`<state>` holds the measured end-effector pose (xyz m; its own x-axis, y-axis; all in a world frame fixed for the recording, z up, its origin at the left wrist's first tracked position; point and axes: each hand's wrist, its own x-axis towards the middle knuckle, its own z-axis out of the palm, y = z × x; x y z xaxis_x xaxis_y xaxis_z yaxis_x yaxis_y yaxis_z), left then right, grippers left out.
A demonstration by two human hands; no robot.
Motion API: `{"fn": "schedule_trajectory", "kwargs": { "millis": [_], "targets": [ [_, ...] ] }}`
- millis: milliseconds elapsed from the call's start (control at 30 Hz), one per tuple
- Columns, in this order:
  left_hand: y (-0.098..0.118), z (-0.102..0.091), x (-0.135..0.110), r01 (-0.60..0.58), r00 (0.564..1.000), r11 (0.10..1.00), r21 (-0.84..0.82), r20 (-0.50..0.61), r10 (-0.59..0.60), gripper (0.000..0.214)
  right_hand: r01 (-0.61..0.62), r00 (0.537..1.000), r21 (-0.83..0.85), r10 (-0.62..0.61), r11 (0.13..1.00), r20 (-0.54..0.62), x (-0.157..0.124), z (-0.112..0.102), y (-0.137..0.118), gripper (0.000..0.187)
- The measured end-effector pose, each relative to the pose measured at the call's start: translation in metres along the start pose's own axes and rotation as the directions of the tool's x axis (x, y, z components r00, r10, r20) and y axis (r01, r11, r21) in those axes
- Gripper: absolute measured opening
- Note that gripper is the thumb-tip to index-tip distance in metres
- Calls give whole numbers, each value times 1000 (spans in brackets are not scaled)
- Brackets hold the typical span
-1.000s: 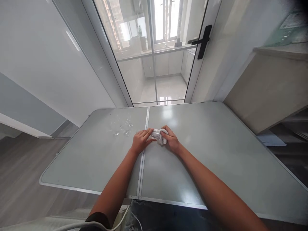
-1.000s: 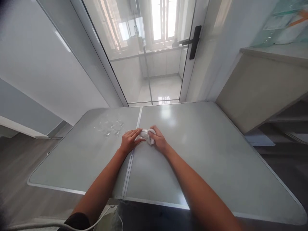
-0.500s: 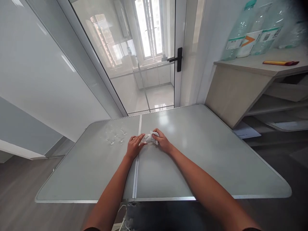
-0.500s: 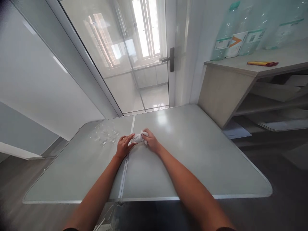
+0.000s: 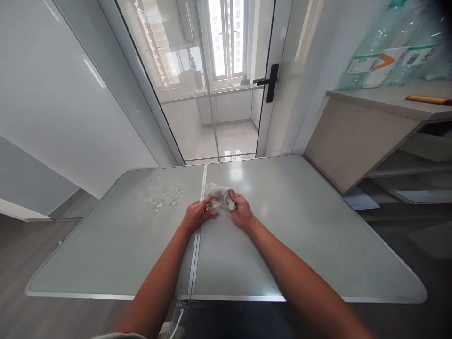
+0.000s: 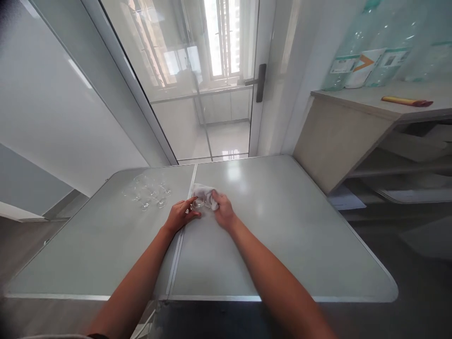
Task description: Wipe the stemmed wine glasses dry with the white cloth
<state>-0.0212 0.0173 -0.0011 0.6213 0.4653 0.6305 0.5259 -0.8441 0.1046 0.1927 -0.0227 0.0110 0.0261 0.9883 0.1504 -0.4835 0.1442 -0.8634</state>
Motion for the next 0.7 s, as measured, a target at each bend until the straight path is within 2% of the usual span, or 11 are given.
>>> {"fn": "schedule_trajectory", "kwargs": {
  "millis": [100,167,300,367,500,600,667,700],
  "targets": [
    [-2,1,0,-16,999,1000,-5,-43,16,56,2,997,-82,4,997,71,-9,2,-8,38],
    [-3,1,0,-52,996,998,-22,-75,50,54,48,989,-168,-23,985,149,-13,-1,-16,32],
    [-3,-2,-3,-93,986,993,-76,-143,82,53,219,926,-304,-100,927,363,-13,-9,-27,25],
    [-1,-5,-3,-93,987,990,-102,-143,78,52,225,909,-351,-66,909,412,-13,-12,-32,28],
    [8,-7,-1,-124,983,988,-87,-148,110,50,228,890,-528,45,818,454,-12,-15,-44,41],
    [15,-8,1,-144,983,988,-57,-122,136,39,250,879,-642,108,725,464,-11,-15,-50,41],
    [18,-7,1,-128,988,991,-39,-87,124,36,187,912,-687,137,702,388,-10,-16,-50,30],
    [19,-7,1,-113,991,993,-27,-69,111,36,99,934,-687,170,720,313,-9,-17,-49,22]
  ]
}}
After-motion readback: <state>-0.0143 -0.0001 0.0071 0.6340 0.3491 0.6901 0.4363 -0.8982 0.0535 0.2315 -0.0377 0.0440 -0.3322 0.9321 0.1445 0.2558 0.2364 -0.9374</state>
